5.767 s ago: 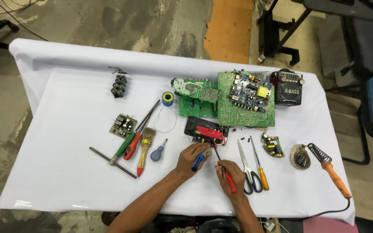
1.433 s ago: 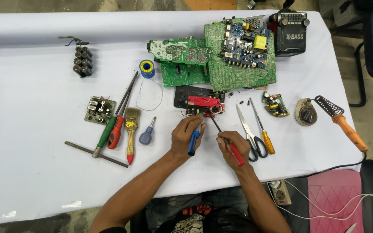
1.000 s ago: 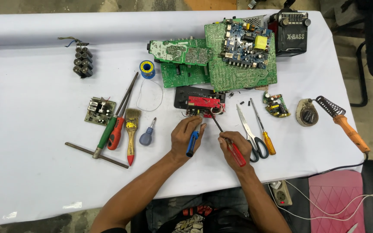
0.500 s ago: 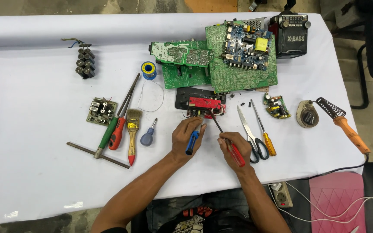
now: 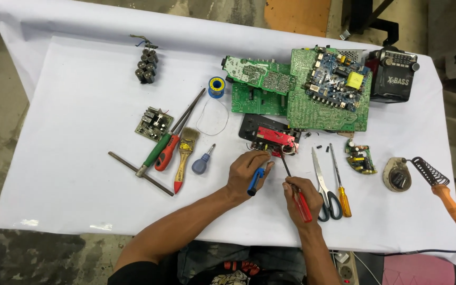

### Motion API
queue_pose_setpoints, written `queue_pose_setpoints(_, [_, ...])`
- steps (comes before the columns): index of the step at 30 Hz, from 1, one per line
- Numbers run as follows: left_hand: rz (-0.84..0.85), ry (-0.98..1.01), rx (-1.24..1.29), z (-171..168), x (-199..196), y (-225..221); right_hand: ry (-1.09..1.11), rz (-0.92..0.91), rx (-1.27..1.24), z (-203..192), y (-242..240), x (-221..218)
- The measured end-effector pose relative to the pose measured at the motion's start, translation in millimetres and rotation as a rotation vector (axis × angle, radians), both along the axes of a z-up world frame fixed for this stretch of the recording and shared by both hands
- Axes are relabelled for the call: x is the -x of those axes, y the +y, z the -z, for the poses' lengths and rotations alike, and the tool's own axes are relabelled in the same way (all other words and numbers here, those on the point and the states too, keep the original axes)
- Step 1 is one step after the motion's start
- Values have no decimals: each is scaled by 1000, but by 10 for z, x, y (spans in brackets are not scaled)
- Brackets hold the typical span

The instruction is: Assembling and adjusting electronic components on a circuit board using screwdrivers on a workbench.

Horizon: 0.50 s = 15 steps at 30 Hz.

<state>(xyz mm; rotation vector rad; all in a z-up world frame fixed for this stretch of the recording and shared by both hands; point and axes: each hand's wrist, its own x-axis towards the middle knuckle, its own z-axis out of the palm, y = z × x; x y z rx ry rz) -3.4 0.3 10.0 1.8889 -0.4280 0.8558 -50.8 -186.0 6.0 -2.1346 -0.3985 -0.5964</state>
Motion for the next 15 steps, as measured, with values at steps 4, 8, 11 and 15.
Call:
queue_pose_setpoints(4, [2, 3, -11, 7, -5, 0, -8, -9, -4, 11, 21, 19])
queue_pose_setpoints(8, [5, -20, -27, 25, -4, 5, -4, 17, -20, 16, 5, 13])
queue_pose_setpoints(11, [9, -21, -46, -2, -2, 14, -9, 25, -22, 19, 16, 17])
queue_pose_setpoints(15, [10, -14, -27, -2, 3, 8, -8, 9, -24, 30, 14, 5])
